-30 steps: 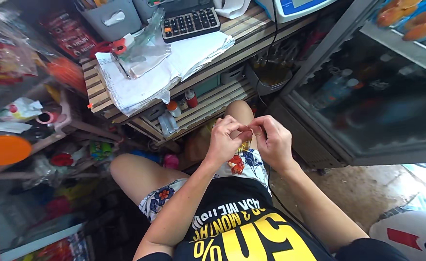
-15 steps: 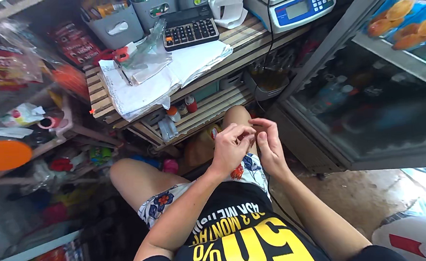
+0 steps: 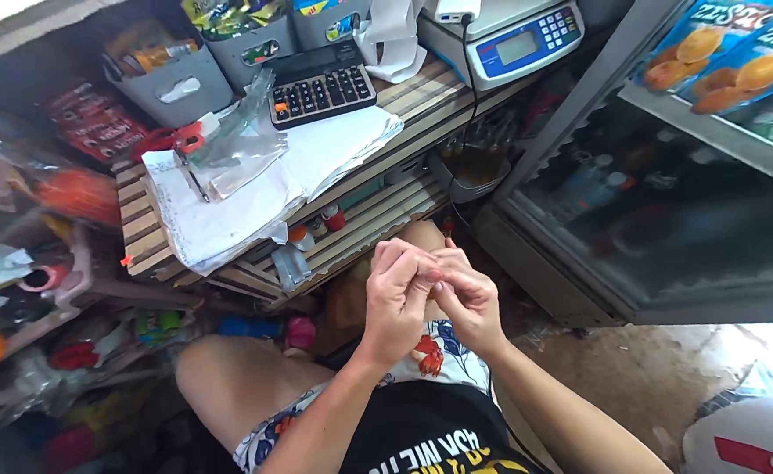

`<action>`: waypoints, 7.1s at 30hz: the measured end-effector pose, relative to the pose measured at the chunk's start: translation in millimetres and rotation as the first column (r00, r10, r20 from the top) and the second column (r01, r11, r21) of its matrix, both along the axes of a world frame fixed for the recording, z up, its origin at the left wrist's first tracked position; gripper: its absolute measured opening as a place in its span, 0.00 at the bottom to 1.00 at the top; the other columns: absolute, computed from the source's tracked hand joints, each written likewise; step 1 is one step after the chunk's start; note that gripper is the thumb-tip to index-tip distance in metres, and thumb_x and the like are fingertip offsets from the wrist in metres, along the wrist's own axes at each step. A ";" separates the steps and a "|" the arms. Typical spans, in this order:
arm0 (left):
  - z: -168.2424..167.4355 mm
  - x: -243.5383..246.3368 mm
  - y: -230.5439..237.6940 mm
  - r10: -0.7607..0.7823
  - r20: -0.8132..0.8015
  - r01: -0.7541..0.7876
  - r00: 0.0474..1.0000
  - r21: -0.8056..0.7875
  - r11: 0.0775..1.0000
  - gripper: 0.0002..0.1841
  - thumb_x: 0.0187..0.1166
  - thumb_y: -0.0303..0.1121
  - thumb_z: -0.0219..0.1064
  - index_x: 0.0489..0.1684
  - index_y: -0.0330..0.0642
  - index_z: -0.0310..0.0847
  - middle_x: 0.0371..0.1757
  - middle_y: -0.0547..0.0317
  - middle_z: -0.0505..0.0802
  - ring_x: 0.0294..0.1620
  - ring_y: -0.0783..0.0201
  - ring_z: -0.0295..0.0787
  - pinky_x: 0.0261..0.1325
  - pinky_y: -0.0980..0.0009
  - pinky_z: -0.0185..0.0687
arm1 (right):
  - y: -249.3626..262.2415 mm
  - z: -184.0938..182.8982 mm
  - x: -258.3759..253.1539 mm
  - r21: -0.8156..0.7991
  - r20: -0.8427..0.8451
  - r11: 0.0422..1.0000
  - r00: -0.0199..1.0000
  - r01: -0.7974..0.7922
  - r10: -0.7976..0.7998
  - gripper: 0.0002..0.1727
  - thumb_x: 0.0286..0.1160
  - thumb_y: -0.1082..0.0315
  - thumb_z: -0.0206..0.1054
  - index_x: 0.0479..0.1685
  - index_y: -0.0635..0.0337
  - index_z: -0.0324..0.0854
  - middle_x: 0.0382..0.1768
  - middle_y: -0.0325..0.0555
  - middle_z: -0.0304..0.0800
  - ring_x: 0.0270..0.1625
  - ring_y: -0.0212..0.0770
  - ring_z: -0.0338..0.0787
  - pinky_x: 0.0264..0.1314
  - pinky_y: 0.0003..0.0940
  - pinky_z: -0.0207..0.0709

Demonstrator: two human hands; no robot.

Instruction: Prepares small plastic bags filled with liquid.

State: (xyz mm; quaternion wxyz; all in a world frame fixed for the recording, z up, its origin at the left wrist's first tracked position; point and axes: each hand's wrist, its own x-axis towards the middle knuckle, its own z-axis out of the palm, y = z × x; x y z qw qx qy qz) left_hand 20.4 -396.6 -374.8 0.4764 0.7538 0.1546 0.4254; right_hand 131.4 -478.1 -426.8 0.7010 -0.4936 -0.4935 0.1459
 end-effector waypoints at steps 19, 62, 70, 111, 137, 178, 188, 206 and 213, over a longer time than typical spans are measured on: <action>27.5 51.4 59.4 -0.115 -0.116 0.127 0.987 0.097 0.987 0.21 0.84 0.51 0.64 0.63 0.46 0.88 0.69 0.58 0.86 0.74 0.61 0.75 0.77 0.61 0.72 | 33.5 33.4 80.1 -0.128 0.265 0.954 0.936 0.271 -0.230 0.15 0.74 0.63 0.77 0.58 0.52 0.89 0.55 0.42 0.85 0.49 0.27 0.87 0.50 0.24 0.87; -7.8 -40.0 90.6 0.132 -0.304 -0.128 0.943 0.034 0.991 0.11 0.85 0.35 0.66 0.43 0.38 0.91 0.55 0.53 0.91 0.61 0.65 0.88 0.65 0.71 0.86 | 72.4 -112.6 271.0 -0.697 0.101 0.425 0.666 0.578 -0.739 0.46 0.63 0.68 0.82 0.81 0.76 0.62 0.71 0.72 0.77 0.69 0.58 0.84 0.74 0.45 0.79; 104.6 -80.9 209.0 0.631 -0.453 -0.359 0.630 0.550 0.754 0.07 0.80 0.32 0.71 0.48 0.41 0.91 0.49 0.51 0.92 0.43 0.57 0.89 0.44 0.59 0.87 | 14.5 -37.2 160.0 -0.392 0.135 0.673 0.763 0.627 -0.632 0.34 0.75 0.65 0.71 0.72 0.82 0.65 0.62 0.70 0.78 0.53 0.33 0.86 0.52 0.22 0.81; 74.0 -139.7 188.5 0.227 -0.144 -0.200 0.963 0.180 0.963 0.20 0.72 0.55 0.76 0.55 0.56 0.95 0.86 0.48 0.72 0.88 0.47 0.58 0.87 0.46 0.53 | 283.4 206.9 -40.3 -0.089 -0.613 0.878 0.721 -0.469 0.323 0.15 0.85 0.77 0.61 0.66 0.59 0.78 0.48 0.41 0.92 0.48 0.34 0.93 0.58 0.30 0.87; 109.0 -97.6 125.6 0.384 -0.207 -0.287 0.900 0.384 0.878 0.14 0.86 0.42 0.63 0.38 0.44 0.90 0.36 0.65 0.93 0.43 0.69 0.88 0.57 0.62 0.79 | 169.6 142.8 -32.5 -0.019 0.383 0.992 0.915 -0.126 0.123 0.23 0.88 0.59 0.58 0.21 0.58 0.81 0.17 0.30 0.76 0.20 0.16 0.73 0.23 0.12 0.65; 101.1 -109.6 104.0 0.332 -0.149 -0.307 0.931 0.167 0.937 0.06 0.79 0.32 0.73 0.43 0.39 0.91 0.40 0.65 0.94 0.45 0.75 0.90 0.53 0.75 0.87 | 134.5 144.6 -32.5 -0.276 0.148 0.915 0.928 -0.293 0.342 0.07 0.80 0.65 0.70 0.38 0.59 0.87 0.27 0.33 0.91 0.25 0.24 0.90 0.28 0.19 0.88; 89.5 -111.0 109.8 0.331 -0.064 -0.334 0.942 -0.057 0.941 0.03 0.78 0.28 0.72 0.40 0.38 0.89 0.37 0.63 0.94 0.43 0.72 0.93 0.53 0.73 0.91 | 146.2 141.3 -22.6 -0.111 -0.297 0.794 0.782 -0.598 0.548 0.24 0.73 0.71 0.73 0.70 0.50 0.81 0.67 0.44 0.86 0.69 0.44 0.87 0.70 0.41 0.85; 71.3 -103.2 106.9 0.300 -0.041 -0.303 0.953 -0.098 0.948 0.03 0.78 0.27 0.72 0.40 0.37 0.89 0.38 0.62 0.94 0.43 0.71 0.92 0.54 0.73 0.90 | 144.8 121.2 -35.7 -0.174 -0.209 0.912 0.919 -0.371 0.334 0.06 0.76 0.73 0.71 0.43 0.62 0.94 0.38 0.42 0.97 0.41 0.34 0.96 0.52 0.28 0.91; 71.7 -98.5 100.4 0.242 -0.078 -0.243 0.967 -0.012 0.970 0.06 0.78 0.29 0.73 0.41 0.34 0.89 0.40 0.60 0.95 0.45 0.72 0.92 0.56 0.73 0.89 | 145.2 120.6 -42.0 -0.180 -0.330 0.933 0.913 -0.311 0.240 0.15 0.51 0.75 0.85 0.15 0.51 0.82 0.18 0.33 0.88 0.21 0.23 0.84 0.26 0.17 0.78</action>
